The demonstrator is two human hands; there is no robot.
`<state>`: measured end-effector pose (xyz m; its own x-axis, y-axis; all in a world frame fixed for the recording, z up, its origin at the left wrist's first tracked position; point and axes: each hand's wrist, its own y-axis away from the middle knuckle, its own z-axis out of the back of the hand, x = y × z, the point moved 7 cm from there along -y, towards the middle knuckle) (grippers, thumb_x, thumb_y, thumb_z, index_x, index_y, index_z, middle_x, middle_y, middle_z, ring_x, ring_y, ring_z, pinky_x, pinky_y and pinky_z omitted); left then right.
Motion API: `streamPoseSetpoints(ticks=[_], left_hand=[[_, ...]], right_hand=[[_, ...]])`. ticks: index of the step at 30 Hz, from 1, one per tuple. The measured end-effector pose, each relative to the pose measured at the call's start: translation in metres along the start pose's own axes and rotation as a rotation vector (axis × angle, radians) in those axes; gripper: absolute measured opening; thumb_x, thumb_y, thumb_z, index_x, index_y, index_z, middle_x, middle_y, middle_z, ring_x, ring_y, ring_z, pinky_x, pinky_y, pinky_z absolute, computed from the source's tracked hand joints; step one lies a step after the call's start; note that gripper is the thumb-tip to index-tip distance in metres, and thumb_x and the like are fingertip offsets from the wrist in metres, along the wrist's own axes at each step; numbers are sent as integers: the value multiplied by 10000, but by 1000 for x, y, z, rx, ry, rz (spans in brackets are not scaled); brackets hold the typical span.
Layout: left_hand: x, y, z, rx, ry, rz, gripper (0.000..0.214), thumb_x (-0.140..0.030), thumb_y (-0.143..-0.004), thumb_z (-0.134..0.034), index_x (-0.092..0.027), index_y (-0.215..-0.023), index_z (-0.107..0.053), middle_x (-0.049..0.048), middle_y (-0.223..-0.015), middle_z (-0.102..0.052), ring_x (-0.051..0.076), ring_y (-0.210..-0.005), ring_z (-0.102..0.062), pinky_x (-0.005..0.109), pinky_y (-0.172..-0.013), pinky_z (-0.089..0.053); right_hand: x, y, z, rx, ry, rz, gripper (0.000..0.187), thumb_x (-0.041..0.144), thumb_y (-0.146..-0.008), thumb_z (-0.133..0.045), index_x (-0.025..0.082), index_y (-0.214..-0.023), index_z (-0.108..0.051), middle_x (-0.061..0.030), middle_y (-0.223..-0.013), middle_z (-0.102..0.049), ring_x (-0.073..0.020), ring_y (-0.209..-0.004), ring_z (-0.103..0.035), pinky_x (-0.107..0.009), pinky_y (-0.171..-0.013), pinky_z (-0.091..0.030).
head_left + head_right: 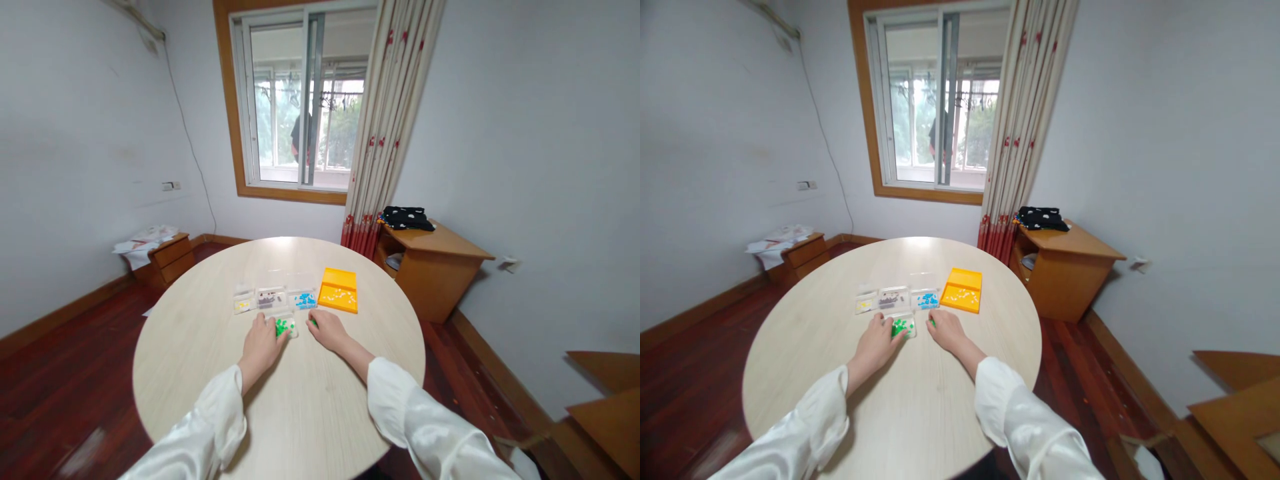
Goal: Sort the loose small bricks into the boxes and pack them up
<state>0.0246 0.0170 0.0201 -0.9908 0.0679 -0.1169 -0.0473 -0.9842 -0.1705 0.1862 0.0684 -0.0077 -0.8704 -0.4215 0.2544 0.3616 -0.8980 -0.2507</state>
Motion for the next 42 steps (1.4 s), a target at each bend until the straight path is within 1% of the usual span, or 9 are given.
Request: streamPoseSetpoints(ticks=[7,11,16,21,25,30,34,38,42], left_hand=[[-10,-17,-1,32,-23,-34,450,-464,-909,-398,-99,-1109,-569,196,-1162,-526,283,-1032,-567,345,-791,-471],[-17,-25,-4,5,-36,-124,447,-445,-922,-372,-82,-1098,-566,207,-1154,-538,293,-1011,-574,365,-787,-481],[-24,-36,-9,0,-46,-232,467,-447,-930,-342,-77,-1095,-574,227,-1152,-538,293,-992,-579,369,-773,-482],[-30,-46,-4,-14,-100,-316,498,-443,-937,-313,-50,-1091,-577,232,-1090,-566,309,-995,-568,388,-786,-463],[-31,-47,5,-46,-133,-354,535,-515,-905,-356,-68,-1075,-596,219,-1051,-584,333,-978,-562,434,-797,-439],[-25,-35,4,-76,-155,-435,548,-591,-843,-441,-122,-1076,-601,210,-1157,-550,349,-1078,-502,472,-893,-390],[-13,-31,-10,-78,-137,-397,487,-533,-867,-446,-140,-1126,-572,200,-1221,-522,328,-1109,-490,451,-926,-384],[-4,-35,-22,-99,-49,-331,457,-503,-887,-426,-150,-1151,-546,198,-1264,-491,318,-1130,-487,442,-933,-391],[-3,-41,-27,-113,-1,-323,436,-493,-882,-444,-147,-1130,-540,197,-1275,-479,307,-1148,-481,432,-950,-390]], right_hand=[[0,-9,-4,45,113,-39,212,304,-928,-420,197,-1022,-577,-66,-962,-701,-173,-871,-639,-248,-689,-353],[3,-15,-5,51,136,-48,254,303,-943,-387,185,-1076,-568,-90,-995,-698,-186,-900,-647,-257,-717,-382],[5,-22,-6,68,173,-52,277,298,-952,-367,170,-1087,-573,-112,-1006,-695,-203,-937,-651,-268,-754,-422],[6,-28,-7,84,220,-78,310,276,-966,-330,136,-1100,-572,-144,-992,-695,-226,-923,-667,-289,-753,-460],[6,-33,-10,93,248,-104,328,261,-974,-304,118,-1118,-562,-153,-1012,-693,-242,-938,-671,-305,-761,-483],[7,-37,-13,126,278,-126,313,215,-968,-316,103,-1134,-556,-180,-1003,-692,-246,-934,-679,-309,-761,-500],[9,-39,-14,123,296,-121,310,184,-958,-331,95,-1179,-529,-204,-1026,-679,-268,-957,-676,-333,-763,-508],[7,-40,-14,110,293,-120,308,222,-968,-325,121,-1180,-523,-176,-989,-691,-254,-942,-682,-322,-754,-512],[5,-42,-13,108,284,-131,309,250,-973,-311,135,-1155,-531,-161,-983,-693,-247,-919,-686,-320,-748,-513]])
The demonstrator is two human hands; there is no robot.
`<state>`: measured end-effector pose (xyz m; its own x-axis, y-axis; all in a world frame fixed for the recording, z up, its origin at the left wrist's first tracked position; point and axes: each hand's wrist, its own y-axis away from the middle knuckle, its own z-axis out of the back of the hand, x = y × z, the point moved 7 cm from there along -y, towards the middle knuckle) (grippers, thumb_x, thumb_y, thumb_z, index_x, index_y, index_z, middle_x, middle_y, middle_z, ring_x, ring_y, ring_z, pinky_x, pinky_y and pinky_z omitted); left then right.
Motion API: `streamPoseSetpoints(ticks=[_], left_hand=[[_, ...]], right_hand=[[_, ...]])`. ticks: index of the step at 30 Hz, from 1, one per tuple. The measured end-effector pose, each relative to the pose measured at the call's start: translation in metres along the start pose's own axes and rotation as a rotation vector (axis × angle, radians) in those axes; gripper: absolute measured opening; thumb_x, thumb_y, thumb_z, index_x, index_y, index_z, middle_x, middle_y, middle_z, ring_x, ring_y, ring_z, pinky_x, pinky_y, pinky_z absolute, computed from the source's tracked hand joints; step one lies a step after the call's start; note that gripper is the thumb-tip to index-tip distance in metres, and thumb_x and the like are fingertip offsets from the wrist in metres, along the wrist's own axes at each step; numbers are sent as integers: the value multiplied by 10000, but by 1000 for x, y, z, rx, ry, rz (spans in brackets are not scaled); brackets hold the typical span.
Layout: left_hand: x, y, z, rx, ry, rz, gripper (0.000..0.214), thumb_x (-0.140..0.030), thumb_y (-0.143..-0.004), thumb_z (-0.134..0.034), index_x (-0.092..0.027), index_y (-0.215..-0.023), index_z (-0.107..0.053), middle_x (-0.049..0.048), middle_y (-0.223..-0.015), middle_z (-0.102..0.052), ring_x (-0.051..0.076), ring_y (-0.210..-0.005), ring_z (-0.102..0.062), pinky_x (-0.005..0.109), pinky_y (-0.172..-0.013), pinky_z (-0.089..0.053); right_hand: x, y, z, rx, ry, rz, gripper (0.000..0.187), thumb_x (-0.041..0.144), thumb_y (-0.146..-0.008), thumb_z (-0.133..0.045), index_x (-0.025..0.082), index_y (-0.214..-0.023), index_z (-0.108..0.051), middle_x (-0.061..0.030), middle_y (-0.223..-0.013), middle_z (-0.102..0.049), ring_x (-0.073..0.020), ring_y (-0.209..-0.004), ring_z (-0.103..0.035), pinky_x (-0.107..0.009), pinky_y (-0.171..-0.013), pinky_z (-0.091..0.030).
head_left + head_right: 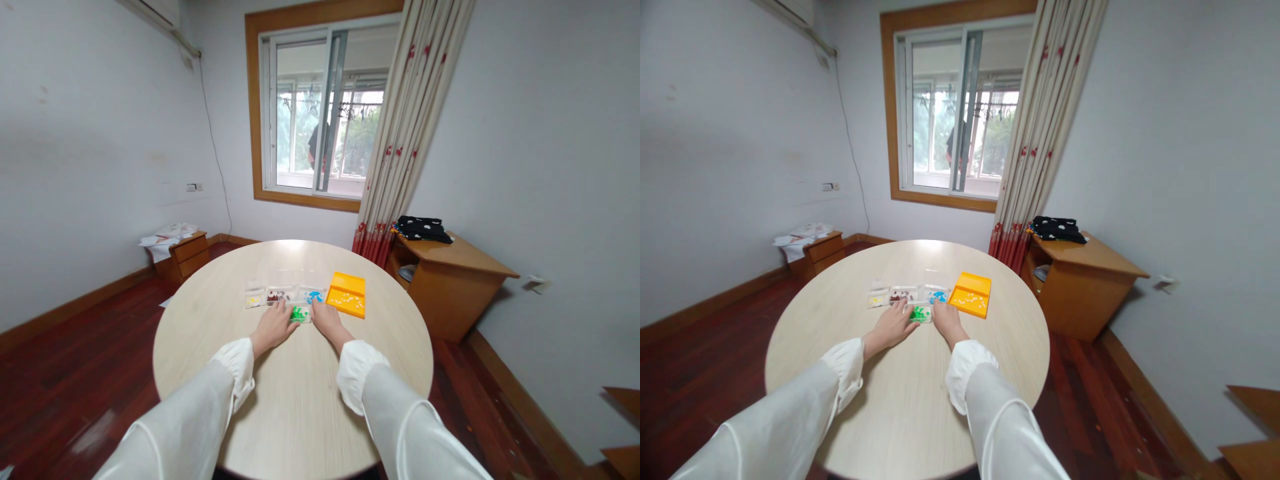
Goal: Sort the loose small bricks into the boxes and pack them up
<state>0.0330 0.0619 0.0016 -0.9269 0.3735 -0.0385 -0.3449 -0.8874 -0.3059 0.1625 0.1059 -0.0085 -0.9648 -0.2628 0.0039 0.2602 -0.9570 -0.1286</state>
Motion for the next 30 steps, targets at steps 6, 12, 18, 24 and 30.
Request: streamPoseSetpoints(ticks=[6,12,18,24,30], left_hand=[[3,-6,-2,-8,-2,22,420,-455,-879,-458,-135,-1141,-531,185,-1275,-473,295,-1172,-466,419,-983,-375],[9,-13,-5,-21,31,69,407,-434,-877,-453,-134,-1143,-524,191,-1301,-452,296,-1155,-475,426,-965,-383],[14,-24,-9,-32,53,110,429,-431,-881,-438,-125,-1171,-518,201,-1329,-427,304,-1156,-471,424,-982,-368],[18,-33,-11,-35,65,136,454,-422,-876,-449,-115,-1207,-496,199,-1321,-425,310,-1145,-469,433,-984,-363],[22,-42,-13,-43,65,167,470,-424,-877,-448,-114,-1227,-484,203,-1330,-418,323,-1168,-450,429,-971,-372]], right_hand=[[1,-8,-3,0,-9,-24,316,223,-971,-292,135,-1160,-530,-168,-1004,-686,-252,-916,-685,-331,-751,-513],[4,-17,-4,-7,-15,-50,338,153,-960,-260,124,-1166,-526,-181,-1007,-677,-261,-931,-680,-335,-746,-512],[5,-23,-1,-14,-20,-57,332,114,-941,-272,116,-1145,-534,-187,-1009,-673,-262,-939,-676,-339,-761,-510],[4,-29,-1,-29,-31,-73,304,152,-952,-298,116,-1149,-527,-178,-1017,-671,-256,-960,-669,-330,-775,-510],[2,-39,-3,-27,-44,-98,322,142,-954,-275,110,-1132,-542,-186,-1044,-662,-256,-948,-671,-333,-773,-513]])
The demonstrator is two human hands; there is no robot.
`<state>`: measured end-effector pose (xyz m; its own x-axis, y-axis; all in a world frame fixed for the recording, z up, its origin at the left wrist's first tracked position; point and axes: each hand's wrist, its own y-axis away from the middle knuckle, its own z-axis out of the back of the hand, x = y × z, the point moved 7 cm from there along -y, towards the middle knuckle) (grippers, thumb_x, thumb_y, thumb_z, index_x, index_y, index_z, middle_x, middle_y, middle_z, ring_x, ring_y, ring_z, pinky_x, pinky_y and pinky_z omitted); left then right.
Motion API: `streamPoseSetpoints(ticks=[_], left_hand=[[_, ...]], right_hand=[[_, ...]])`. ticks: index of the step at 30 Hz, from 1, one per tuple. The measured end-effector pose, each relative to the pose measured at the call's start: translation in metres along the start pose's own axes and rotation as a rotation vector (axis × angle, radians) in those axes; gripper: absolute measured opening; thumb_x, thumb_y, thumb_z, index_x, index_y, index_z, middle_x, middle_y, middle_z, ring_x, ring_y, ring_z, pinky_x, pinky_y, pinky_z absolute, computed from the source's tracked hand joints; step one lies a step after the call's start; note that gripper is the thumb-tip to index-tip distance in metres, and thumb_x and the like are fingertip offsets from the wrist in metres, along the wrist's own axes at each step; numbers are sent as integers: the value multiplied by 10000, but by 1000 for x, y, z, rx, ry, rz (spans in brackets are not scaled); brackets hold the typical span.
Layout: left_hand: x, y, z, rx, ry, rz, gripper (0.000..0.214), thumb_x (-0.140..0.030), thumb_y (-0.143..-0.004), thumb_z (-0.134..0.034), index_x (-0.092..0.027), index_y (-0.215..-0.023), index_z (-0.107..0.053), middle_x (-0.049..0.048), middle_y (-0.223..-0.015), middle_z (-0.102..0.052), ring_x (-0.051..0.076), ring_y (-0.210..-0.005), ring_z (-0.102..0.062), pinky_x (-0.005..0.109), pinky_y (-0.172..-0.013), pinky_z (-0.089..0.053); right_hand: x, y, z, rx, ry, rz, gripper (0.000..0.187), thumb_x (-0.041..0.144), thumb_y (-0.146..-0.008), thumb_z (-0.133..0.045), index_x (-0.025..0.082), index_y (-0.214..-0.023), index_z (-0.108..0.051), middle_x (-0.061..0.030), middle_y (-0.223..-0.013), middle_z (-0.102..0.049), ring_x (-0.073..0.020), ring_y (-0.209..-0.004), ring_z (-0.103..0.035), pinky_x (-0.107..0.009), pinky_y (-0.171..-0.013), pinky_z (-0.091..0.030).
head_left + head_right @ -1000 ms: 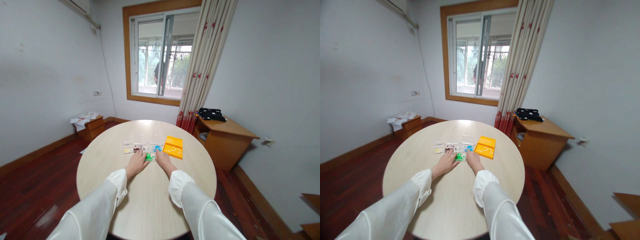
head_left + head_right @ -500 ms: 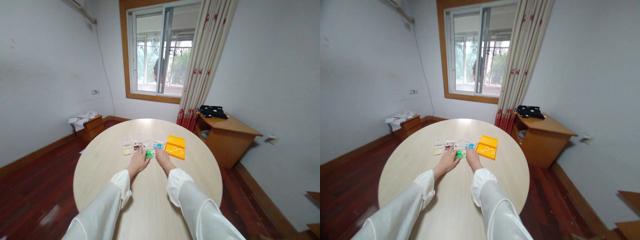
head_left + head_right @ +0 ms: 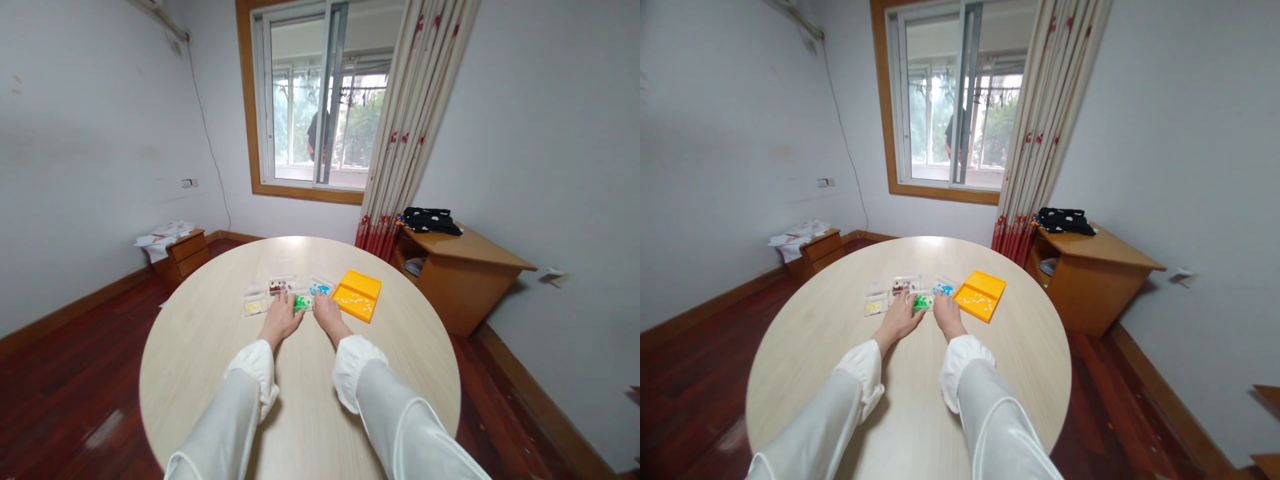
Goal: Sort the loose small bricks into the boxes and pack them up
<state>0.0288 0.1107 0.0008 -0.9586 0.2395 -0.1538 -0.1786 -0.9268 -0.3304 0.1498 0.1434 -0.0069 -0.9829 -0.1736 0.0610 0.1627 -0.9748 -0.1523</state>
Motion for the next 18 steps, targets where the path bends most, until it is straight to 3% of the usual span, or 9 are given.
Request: streamPoseSetpoints(ticks=[18], left_hand=[[0,-9,-1,-44,-34,-1,416,-408,-868,-466,-118,-1159,-529,201,-1290,-470,311,-1120,-486,427,-957,-382]], right_hand=[[-4,-5,-3,-76,-16,9,298,229,-975,-308,132,-1070,-573,-152,-1042,-662,-217,-943,-660,-274,-756,-490]])
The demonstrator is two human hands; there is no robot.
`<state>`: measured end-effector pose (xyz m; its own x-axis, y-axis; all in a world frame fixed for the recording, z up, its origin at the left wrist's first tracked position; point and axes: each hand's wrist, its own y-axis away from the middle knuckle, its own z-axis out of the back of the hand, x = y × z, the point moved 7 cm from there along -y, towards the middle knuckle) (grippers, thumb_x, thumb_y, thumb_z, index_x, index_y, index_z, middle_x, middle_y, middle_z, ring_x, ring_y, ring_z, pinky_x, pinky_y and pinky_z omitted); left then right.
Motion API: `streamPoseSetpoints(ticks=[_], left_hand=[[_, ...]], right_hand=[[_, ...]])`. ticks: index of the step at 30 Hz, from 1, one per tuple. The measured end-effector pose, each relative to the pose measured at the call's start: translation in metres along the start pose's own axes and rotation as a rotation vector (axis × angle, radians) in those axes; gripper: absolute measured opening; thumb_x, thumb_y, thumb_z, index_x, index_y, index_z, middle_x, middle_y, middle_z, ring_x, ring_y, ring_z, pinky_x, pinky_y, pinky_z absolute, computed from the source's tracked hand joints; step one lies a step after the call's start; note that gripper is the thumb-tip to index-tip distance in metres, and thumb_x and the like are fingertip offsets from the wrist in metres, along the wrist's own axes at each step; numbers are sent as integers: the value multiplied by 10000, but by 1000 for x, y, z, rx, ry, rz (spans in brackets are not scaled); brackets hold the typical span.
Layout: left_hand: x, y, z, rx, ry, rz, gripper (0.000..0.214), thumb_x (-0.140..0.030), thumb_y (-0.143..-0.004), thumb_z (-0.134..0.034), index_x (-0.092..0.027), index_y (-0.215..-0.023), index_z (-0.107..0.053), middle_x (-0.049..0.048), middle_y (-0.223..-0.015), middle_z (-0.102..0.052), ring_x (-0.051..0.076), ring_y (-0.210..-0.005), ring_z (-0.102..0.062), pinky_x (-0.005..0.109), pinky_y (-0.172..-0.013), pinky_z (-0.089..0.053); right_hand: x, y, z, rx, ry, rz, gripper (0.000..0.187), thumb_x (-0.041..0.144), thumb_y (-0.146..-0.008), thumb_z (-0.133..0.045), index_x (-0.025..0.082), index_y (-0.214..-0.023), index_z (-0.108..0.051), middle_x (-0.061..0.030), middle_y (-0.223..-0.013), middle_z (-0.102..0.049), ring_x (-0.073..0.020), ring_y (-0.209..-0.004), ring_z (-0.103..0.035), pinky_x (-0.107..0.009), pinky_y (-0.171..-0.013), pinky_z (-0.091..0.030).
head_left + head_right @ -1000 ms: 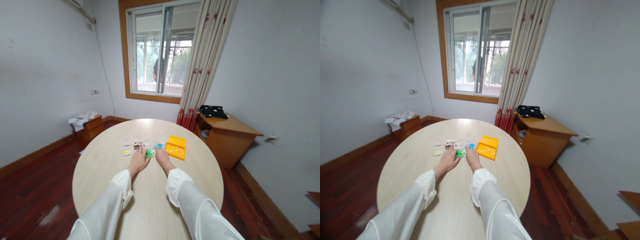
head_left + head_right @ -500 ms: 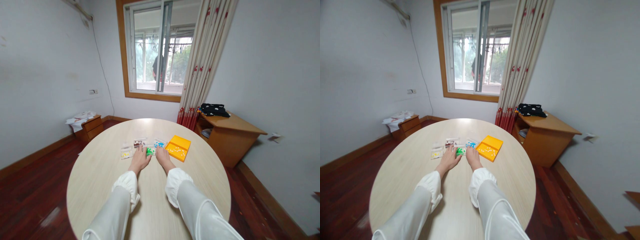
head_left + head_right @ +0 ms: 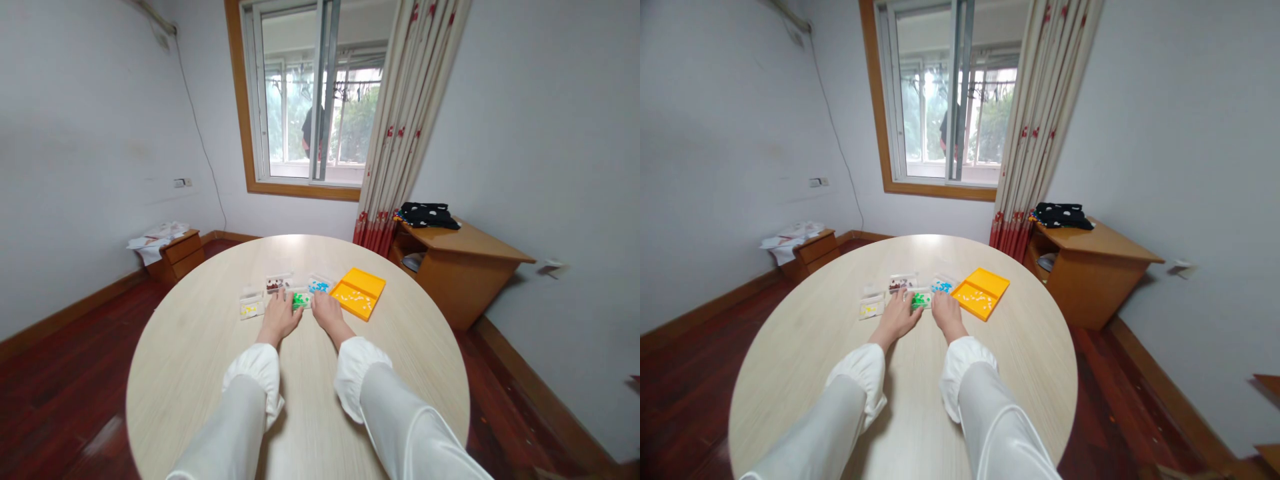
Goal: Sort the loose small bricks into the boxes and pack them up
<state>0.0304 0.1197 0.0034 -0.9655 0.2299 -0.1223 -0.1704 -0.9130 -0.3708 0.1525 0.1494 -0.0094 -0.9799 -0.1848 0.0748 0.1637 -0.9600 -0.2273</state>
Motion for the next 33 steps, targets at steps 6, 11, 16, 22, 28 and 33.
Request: streamPoseSetpoints(ticks=[6,11,16,22,28,33], left_hand=[[1,-1,-1,-11,-1,-2,409,-416,-869,-462,-125,-1149,-528,191,-1262,-491,307,-1088,-500,426,-924,-401],[3,-2,-3,-56,9,2,403,-421,-865,-474,-140,-1149,-526,179,-1262,-493,293,-1087,-504,419,-926,-399],[4,-2,-4,-57,24,4,413,-422,-860,-481,-135,-1153,-531,184,-1263,-489,306,-1095,-502,424,-924,-404],[3,-1,0,-64,82,9,392,-382,-843,-519,-135,-1147,-535,192,-1247,-497,313,-1086,-517,441,-910,-425],[7,1,-1,-94,168,5,358,-301,-815,-542,-148,-1138,-551,183,-1265,-480,304,-1092,-543,433,-925,-446],[12,5,-4,-126,291,-17,318,-218,-786,-533,-144,-1093,-565,177,-1269,-488,297,-1136,-533,433,-963,-445]], right_hand=[[0,2,0,-14,1,-6,309,235,-978,-297,127,-1068,-573,-154,-1021,-660,-226,-923,-645,-304,-757,-478],[-3,8,5,-113,-64,2,289,256,-959,-353,127,-1013,-607,-144,-1038,-650,-234,-976,-594,-320,-828,-439],[-8,12,2,-189,-182,29,183,218,-882,-481,123,-952,-620,-115,-940,-669,-223,-898,-596,-296,-793,-428],[-12,8,-5,-159,-217,27,156,192,-893,-469,129,-924,-609,-122,-905,-663,-213,-877,-598,-283,-761,-418],[-13,8,-7,-164,-251,51,142,186,-898,-465,144,-920,-599,-114,-923,-656,-209,-878,-590,-293,-787,-425],[-15,8,-8,-172,-294,62,138,160,-892,-458,148,-897,-595,-105,-913,-649,-200,-879,-588,-295,-796,-432]])
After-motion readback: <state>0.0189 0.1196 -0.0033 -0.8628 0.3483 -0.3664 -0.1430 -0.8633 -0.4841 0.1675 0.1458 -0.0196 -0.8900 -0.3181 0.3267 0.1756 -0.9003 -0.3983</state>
